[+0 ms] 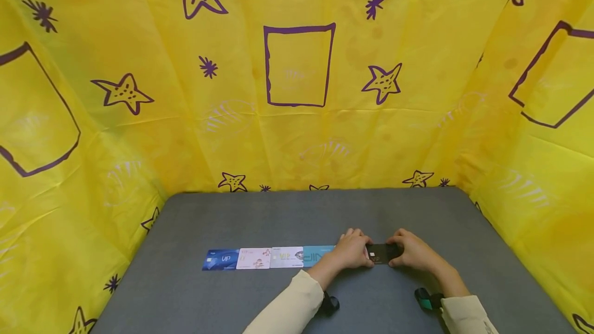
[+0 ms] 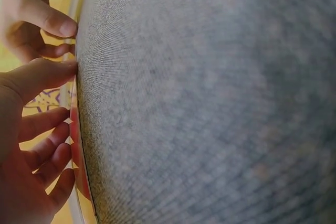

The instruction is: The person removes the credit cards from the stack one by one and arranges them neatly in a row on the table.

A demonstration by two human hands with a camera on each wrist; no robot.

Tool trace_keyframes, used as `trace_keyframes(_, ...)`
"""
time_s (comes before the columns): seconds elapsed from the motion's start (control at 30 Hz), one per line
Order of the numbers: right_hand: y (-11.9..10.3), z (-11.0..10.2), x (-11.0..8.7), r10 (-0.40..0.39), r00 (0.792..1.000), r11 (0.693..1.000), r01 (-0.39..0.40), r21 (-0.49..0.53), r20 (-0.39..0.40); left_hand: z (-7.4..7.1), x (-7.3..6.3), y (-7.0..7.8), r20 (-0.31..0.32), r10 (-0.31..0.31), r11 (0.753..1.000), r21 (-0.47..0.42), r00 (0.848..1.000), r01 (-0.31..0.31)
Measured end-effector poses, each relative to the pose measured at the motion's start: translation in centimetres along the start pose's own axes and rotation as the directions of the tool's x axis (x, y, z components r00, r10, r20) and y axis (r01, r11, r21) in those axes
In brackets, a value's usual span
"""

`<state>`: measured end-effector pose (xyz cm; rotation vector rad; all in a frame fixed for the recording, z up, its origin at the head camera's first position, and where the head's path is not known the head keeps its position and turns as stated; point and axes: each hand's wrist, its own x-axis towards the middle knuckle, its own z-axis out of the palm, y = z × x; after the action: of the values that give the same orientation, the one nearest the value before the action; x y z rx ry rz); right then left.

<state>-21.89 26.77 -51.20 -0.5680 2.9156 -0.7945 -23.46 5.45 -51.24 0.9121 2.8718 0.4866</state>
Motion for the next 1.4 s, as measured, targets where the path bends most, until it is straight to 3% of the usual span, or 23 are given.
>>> trace_keyframes(0.4,-0.3,0.1,0.0,-0.008,1.0,1.0,0.008,-0.002,0.001,0.1,-0.1,-0.1,-0.005,-0.014,1.0,0.02,1.0,0.014)
trace_keyframes(0.73,-0.8,-0.1,-0.4,0.01,1.0,1.0,-0.01,-0.011,0.0,-0.5,-0.7,0.2,-0.006,0.017,0.999,0.046,1.0,-0.017)
trace_keyframes(0.97,-1.1,0.4,-0.5,0.028,0.998,0.999,-0.029,-0.014,-0.052,-2.8,-2.6,-0.2,-0.035,0.034,0.999,-0.039,0.999,-0.036)
trace_keyframes(1.1,-1.0,0.2,-0.5,0.035,0.997,0.999,-0.037,-0.026,-0.075,-4.7,-4.0,-1.1,-0.088,0.037,0.998,-0.046,0.995,-0.041)
trace_keyframes(1.23,-0.9,0.0,-0.6,0.022,0.995,0.999,-0.027,-0.045,-0.095,-6.4,-5.4,-2.5,-0.146,0.015,0.998,-0.059,0.989,-0.023)
trace_keyframes(1.4,-0.7,0.1,-0.9,0.011,0.996,0.998,-0.016,-0.052,-0.093,-7.8,-8.0,-5.3,-0.182,-0.062,0.986,-0.163,0.981,0.032)
